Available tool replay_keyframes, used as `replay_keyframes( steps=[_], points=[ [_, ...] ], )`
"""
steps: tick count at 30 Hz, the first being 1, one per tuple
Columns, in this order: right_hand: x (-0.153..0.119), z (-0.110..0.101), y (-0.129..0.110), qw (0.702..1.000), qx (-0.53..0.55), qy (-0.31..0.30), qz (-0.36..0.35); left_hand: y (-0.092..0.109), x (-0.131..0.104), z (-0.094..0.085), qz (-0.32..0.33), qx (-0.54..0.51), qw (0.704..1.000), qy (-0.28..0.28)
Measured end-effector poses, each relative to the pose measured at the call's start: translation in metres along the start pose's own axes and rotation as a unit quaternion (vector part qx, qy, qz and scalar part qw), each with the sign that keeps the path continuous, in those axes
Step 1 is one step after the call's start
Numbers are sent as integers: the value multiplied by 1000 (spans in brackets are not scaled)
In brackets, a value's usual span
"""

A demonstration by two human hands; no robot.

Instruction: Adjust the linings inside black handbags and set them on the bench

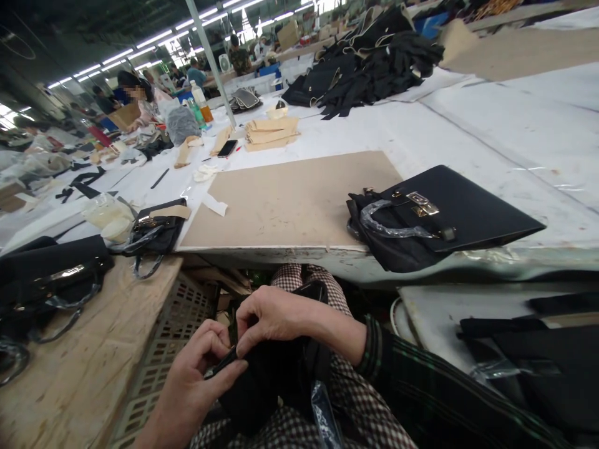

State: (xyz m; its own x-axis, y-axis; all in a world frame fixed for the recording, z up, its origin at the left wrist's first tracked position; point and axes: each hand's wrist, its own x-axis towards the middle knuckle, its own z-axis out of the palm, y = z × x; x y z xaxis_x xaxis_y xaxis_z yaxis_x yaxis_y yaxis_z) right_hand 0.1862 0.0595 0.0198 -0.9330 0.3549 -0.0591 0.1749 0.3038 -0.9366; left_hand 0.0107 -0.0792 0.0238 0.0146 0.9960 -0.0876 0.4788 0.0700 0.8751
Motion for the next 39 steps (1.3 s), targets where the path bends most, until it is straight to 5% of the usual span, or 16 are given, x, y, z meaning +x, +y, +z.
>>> replay_keyframes(
  steps=[14,22,32,39],
  points=[
    [-48,-43,6,999,5,-9,51,2,1,-2,31,-3,999,-11],
    [-34,-31,-5,996,80,-38,17,0,-1,0,38,7,999,-22],
    [-18,-2,-1,998,-22,58,-10,5,-1,4,54,16,998,-18],
    [-27,-11,2,963,170,207,28,5,-7,17,178,85,980,-3]
  ],
)
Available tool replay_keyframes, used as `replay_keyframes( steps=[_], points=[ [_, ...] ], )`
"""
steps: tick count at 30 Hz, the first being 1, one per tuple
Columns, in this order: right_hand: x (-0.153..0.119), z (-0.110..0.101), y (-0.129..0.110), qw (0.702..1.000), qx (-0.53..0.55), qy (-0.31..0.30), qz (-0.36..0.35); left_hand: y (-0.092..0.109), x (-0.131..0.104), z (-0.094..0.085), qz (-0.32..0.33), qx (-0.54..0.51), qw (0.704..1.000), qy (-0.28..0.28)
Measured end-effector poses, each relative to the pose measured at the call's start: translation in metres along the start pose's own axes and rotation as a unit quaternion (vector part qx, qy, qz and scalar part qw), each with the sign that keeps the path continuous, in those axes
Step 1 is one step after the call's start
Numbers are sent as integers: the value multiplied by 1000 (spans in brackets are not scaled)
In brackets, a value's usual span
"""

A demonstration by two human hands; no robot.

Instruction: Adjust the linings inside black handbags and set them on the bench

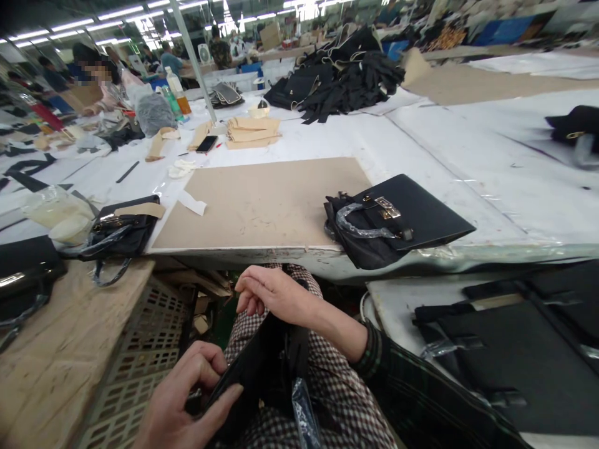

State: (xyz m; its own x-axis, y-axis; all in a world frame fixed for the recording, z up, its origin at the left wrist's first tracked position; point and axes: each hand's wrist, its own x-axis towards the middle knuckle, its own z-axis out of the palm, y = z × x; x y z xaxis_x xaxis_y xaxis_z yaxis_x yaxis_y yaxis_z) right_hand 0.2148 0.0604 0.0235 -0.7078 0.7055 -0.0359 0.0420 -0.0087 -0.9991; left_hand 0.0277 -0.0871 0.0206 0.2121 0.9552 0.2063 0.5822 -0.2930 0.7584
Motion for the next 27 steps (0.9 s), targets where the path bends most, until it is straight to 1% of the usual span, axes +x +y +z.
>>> replay_keyframes(
  steps=[3,6,7,9,11,14,15,18,20,24,26,27],
  points=[
    [-13,-25,7,997,-50,51,-11,-1,-4,6,54,25,998,15],
    [-26,-45,15,989,-128,69,-10,-1,-6,11,77,35,996,32],
    [-29,-49,17,988,-135,73,-8,0,-7,13,76,35,996,40],
    [-33,-52,21,991,-110,71,-1,1,-7,15,75,33,995,50],
    [-34,-50,20,993,-95,64,4,3,-8,17,75,33,995,52],
    [-32,-39,12,989,-141,39,-15,4,-7,17,68,40,995,54],
    [-32,-35,8,987,-159,17,-30,4,-7,16,69,45,995,50],
    [-30,-22,-5,976,-180,-77,-96,4,-6,12,75,64,995,30],
    [-30,-12,-12,967,-186,-119,-127,4,-6,11,74,71,994,25],
    [-32,5,-20,954,-219,-149,-140,6,-6,11,78,68,994,23],
    [-32,7,-21,949,-236,-155,-138,6,-7,12,82,65,994,23],
    [-31,5,-21,948,-243,-155,-135,6,-8,13,81,64,994,29]
  ],
)
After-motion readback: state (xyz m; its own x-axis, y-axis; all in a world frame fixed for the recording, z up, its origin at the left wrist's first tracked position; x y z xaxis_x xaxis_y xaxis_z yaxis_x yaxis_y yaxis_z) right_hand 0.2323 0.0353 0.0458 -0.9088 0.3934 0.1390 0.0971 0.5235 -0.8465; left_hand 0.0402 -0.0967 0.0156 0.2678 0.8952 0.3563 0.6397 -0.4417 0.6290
